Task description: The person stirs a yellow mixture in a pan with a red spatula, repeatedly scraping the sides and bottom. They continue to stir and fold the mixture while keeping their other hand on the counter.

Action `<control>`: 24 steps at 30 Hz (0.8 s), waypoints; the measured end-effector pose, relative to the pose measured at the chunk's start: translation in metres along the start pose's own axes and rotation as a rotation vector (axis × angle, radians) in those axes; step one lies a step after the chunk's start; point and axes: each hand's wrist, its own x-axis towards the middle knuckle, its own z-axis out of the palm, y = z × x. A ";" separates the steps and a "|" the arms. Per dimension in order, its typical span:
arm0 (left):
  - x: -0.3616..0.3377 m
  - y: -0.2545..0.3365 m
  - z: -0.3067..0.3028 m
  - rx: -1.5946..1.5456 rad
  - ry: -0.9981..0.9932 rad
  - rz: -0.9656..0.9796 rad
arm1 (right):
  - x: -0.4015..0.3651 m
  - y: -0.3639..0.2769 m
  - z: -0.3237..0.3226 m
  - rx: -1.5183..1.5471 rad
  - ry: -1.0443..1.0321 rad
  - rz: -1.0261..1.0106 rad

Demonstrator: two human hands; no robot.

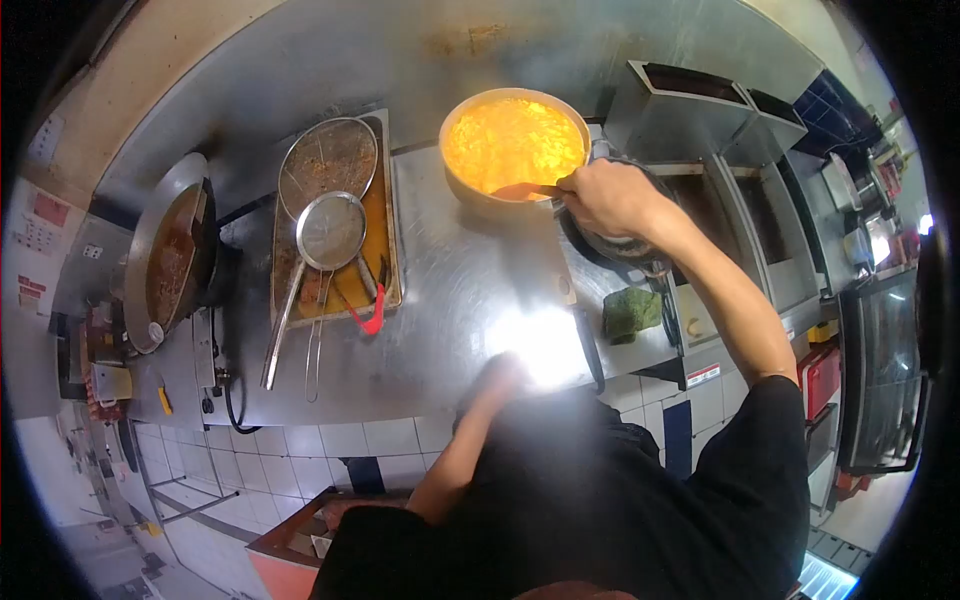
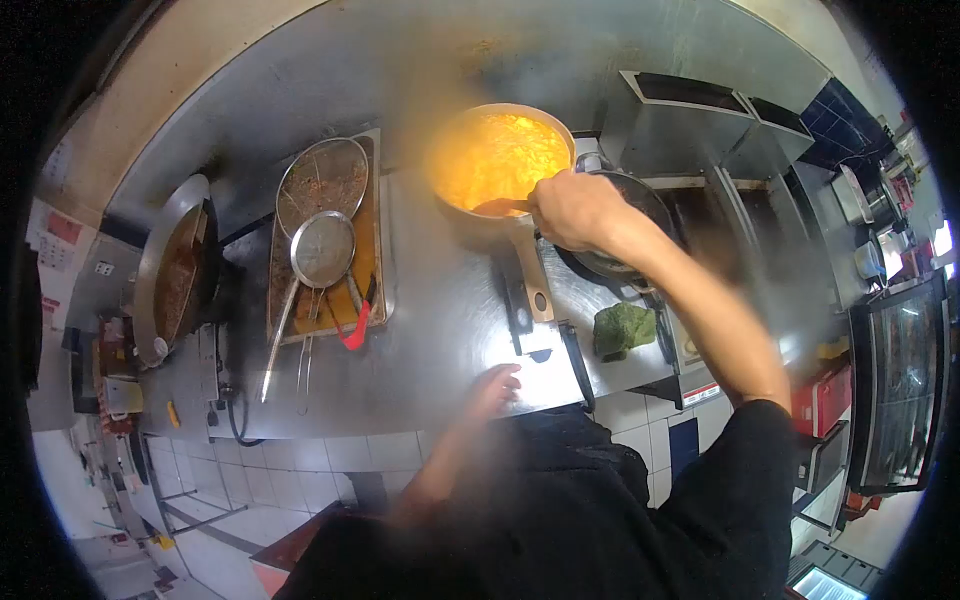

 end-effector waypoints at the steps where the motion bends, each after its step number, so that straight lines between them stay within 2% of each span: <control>1: -0.004 -0.013 -0.019 0.038 0.175 0.075 | 0.009 -0.001 0.012 0.113 -0.007 -0.012; 2: -0.051 0.029 -0.024 -0.124 0.328 0.124 | 0.017 -0.003 0.020 0.187 0.008 -0.030; 3: -0.075 0.043 -0.036 0.202 0.647 0.353 | 0.029 -0.002 0.033 0.188 0.004 -0.037; 4: -0.071 0.012 -0.061 0.012 0.704 0.259 | 0.043 0.001 0.046 0.202 0.019 -0.095; 6: -0.094 0.001 -0.096 0.239 1.052 0.452 | 0.062 -0.001 0.056 0.219 0.029 -0.161; 9: -0.117 -0.034 -0.156 0.358 1.179 0.426 | 0.089 -0.014 0.055 0.279 -0.003 -0.106; 11: -0.120 -0.061 -0.185 0.512 1.388 0.463 | 0.105 -0.020 0.057 0.427 0.003 0.010; 15: -0.112 -0.078 -0.205 0.322 1.447 0.352 | 0.143 -0.023 0.073 0.469 0.157 0.084; 17: -0.102 -0.080 -0.202 0.493 1.566 0.208 | 0.158 -0.024 0.074 0.381 0.105 0.214; 18: -0.100 -0.078 -0.201 0.490 1.569 0.210 | 0.155 -0.031 0.068 0.379 0.108 0.211; 20: -0.097 -0.070 -0.199 0.533 1.582 0.067 | 0.142 -0.045 0.049 0.172 0.095 0.288; 21: -0.097 -0.069 -0.198 0.527 1.581 0.072 | 0.144 -0.041 0.051 0.166 0.099 0.290; 23: -0.097 -0.070 -0.194 0.688 1.636 0.101 | 0.153 -0.026 0.067 -0.113 0.161 0.128; 24: -0.098 -0.069 -0.193 0.686 1.632 0.099 | 0.156 -0.019 0.072 -0.116 0.158 0.128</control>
